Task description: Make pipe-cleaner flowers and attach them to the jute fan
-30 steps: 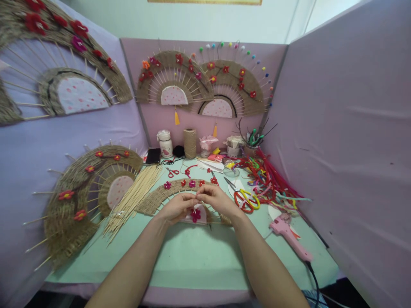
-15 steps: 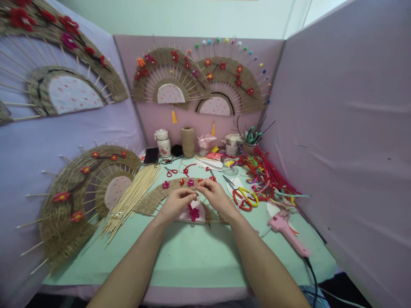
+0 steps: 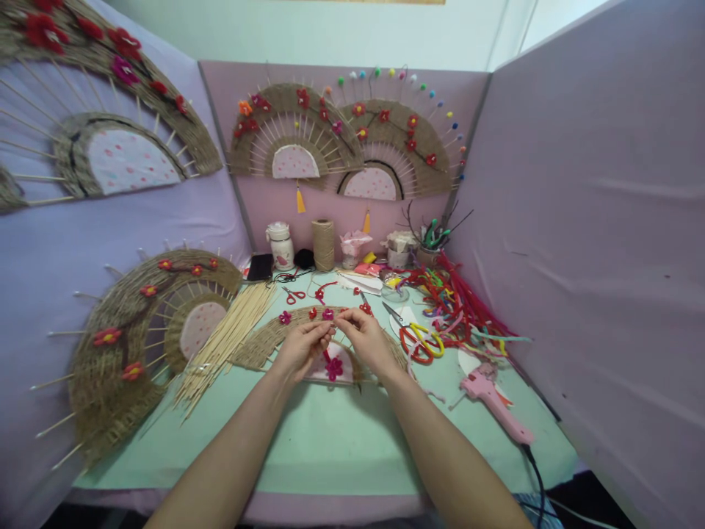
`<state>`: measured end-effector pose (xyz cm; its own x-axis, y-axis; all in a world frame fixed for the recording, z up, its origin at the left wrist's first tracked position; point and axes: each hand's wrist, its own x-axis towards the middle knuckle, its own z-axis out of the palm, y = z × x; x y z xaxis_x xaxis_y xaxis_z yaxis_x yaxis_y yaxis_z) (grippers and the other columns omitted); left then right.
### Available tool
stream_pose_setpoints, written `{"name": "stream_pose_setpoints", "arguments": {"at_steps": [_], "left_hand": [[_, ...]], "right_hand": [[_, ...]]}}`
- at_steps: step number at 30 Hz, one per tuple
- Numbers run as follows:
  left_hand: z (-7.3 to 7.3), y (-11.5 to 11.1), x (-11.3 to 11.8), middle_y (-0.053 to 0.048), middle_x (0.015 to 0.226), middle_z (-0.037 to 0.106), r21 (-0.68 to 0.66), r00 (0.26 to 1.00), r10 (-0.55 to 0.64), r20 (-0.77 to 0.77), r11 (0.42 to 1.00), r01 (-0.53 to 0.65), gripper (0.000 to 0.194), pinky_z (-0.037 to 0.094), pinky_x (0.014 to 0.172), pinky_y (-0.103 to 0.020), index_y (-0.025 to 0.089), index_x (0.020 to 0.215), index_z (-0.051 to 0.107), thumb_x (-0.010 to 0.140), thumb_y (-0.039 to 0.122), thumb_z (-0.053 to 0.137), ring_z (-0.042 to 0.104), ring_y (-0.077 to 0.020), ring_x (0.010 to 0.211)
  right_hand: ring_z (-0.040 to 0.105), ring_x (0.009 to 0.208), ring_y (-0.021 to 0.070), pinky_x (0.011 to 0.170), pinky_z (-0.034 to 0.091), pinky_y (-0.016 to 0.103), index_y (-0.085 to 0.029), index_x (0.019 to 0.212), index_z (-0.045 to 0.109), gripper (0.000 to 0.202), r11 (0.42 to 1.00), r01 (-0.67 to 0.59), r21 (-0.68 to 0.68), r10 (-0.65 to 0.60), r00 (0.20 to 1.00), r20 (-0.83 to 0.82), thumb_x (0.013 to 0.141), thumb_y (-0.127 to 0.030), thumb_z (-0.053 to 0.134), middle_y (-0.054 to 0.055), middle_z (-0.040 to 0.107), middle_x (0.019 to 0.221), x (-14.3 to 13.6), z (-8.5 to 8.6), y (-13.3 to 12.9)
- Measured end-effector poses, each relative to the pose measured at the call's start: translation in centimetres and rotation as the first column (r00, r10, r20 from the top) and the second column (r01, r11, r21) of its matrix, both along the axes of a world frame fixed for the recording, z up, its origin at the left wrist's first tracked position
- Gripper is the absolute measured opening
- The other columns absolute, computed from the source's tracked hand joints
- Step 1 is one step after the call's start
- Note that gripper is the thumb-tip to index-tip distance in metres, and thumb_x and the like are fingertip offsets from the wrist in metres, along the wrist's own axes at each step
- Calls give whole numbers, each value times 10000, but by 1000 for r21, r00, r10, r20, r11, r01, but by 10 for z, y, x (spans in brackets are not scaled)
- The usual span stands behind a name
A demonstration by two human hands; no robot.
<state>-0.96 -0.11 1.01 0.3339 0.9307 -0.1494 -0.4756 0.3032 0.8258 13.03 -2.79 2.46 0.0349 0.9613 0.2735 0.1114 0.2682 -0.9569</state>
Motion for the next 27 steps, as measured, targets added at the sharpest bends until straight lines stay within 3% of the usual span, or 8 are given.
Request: {"name": "stream_pose_setpoints", "arguments": {"at_steps": [4, 8, 13, 16, 21, 27], "left_hand": [[-1, 1, 1, -48, 655, 634, -62, 995, -2, 101, 998, 9, 174, 434, 507, -95, 63, 734, 676, 609, 157, 753, 535, -31, 552], [0, 4, -1, -44, 665, 624, -145, 978, -7, 207, 989, 38, 75, 429, 482, -74, 67, 735, 650, 675, 91, 689, 529, -21, 542], [0, 4, -2, -34, 663, 603, -158, 961, -38, 274, 984, 84, 56, 422, 482, -63, 66, 751, 638, 700, 72, 660, 520, -12, 544], [0, 3, -1, -32, 665, 610, -109, 976, -7, 220, 994, 32, 98, 421, 496, -76, 73, 735, 646, 660, 101, 702, 523, -19, 560], [1, -1, 3, -10, 618, 595, 36, 992, 114, 60, 993, -116, 224, 393, 510, -134, 84, 708, 674, 573, 233, 772, 488, -29, 541], [4, -6, 5, -1, 593, 580, 105, 990, 137, -19, 985, -134, 266, 346, 501, -173, 97, 700, 683, 545, 291, 779, 450, -39, 522]], "right_hand": [[454, 587, 110, 541, 357, 233, -176, 777, 623, 243, 1000, 1, -29, -2, 1000, -26, 746, -415, 595, -6, 558, 670, -2, -3, 2], [434, 553, 95, 518, 352, 228, -176, 953, 641, 334, 998, -35, -52, 29, 993, -116, 783, -446, 543, -3, 562, 690, 0, -9, 6], [531, 672, 122, 629, 429, 253, -183, 921, 661, 269, 997, -57, -58, 54, 997, -56, 735, -372, 617, 24, 641, 819, 0, -9, 6], [586, 795, 164, 740, 460, 296, -184, 896, 657, 255, 999, -49, -19, 47, 997, -68, 701, -349, 660, 46, 663, 892, -3, -9, 4], [600, 797, 179, 760, 470, 318, -179, 876, 651, 246, 998, 23, 61, -22, 1000, -13, 701, -351, 672, 58, 663, 887, -7, -12, 3], [586, 744, 162, 716, 460, 290, -177, 814, 639, 183, 994, 62, 92, -63, 998, 13, 735, -342, 637, 40, 650, 806, -6, -13, 3]]}}
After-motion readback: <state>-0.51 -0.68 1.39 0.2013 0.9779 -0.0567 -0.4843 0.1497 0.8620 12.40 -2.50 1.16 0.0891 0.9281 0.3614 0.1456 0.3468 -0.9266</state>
